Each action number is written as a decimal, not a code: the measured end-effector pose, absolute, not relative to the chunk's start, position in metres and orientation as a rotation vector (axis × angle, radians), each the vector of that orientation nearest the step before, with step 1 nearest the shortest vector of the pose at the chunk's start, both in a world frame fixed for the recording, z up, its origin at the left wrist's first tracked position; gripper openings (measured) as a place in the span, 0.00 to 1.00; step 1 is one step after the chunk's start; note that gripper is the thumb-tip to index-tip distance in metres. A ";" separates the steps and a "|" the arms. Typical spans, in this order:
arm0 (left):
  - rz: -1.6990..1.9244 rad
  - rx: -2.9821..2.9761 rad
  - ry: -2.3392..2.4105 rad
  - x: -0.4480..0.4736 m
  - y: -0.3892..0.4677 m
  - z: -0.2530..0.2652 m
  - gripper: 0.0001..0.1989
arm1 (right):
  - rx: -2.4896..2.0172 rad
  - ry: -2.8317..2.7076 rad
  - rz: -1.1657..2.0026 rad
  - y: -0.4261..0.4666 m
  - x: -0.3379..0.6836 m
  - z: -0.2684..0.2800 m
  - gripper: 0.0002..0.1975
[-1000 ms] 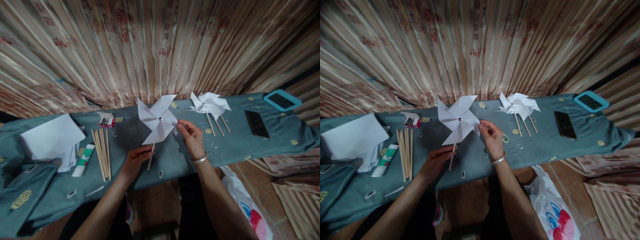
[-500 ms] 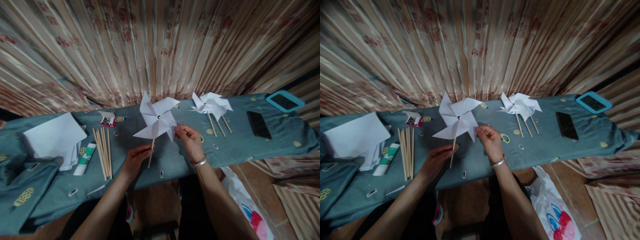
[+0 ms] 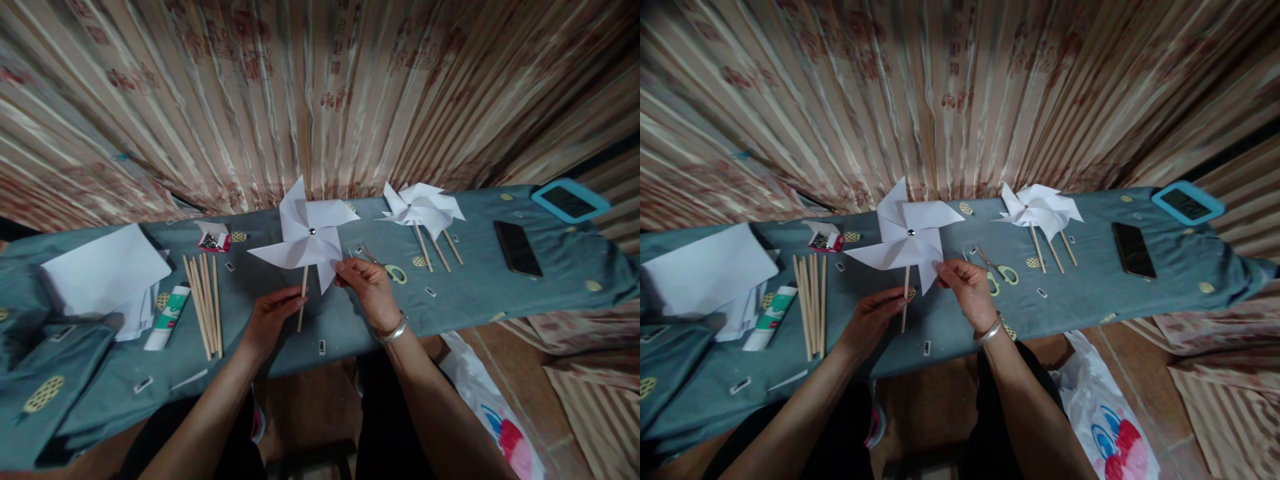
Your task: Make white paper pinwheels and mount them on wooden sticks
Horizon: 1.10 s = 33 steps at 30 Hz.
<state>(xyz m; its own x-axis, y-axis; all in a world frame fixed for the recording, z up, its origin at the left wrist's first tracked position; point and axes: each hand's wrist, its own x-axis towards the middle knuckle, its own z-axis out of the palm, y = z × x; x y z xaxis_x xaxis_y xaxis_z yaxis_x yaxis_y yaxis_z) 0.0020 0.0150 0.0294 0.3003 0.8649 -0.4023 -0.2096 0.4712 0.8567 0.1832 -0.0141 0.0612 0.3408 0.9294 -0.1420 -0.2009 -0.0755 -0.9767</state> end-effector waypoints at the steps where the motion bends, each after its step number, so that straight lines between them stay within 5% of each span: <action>1: 0.817 0.790 1.015 0.002 0.015 0.029 0.16 | -1.293 -0.764 1.108 -0.014 0.182 0.061 0.17; 27: 0.821 0.836 0.908 0.005 0.013 0.029 0.14 | -1.242 -0.881 1.271 -0.017 0.161 0.058 0.19; 33: 0.819 0.818 0.965 0.003 0.016 0.028 0.16 | -1.334 -0.956 1.092 -0.018 0.176 0.063 0.19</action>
<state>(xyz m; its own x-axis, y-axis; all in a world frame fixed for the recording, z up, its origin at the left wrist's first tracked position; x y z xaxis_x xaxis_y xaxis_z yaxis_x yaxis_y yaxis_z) 0.0026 0.0157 0.0282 0.3392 0.8678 -0.3632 -0.2169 0.4478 0.8674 0.1757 -0.0182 0.0634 0.2467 0.9662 -0.0747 -0.0537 -0.0633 -0.9965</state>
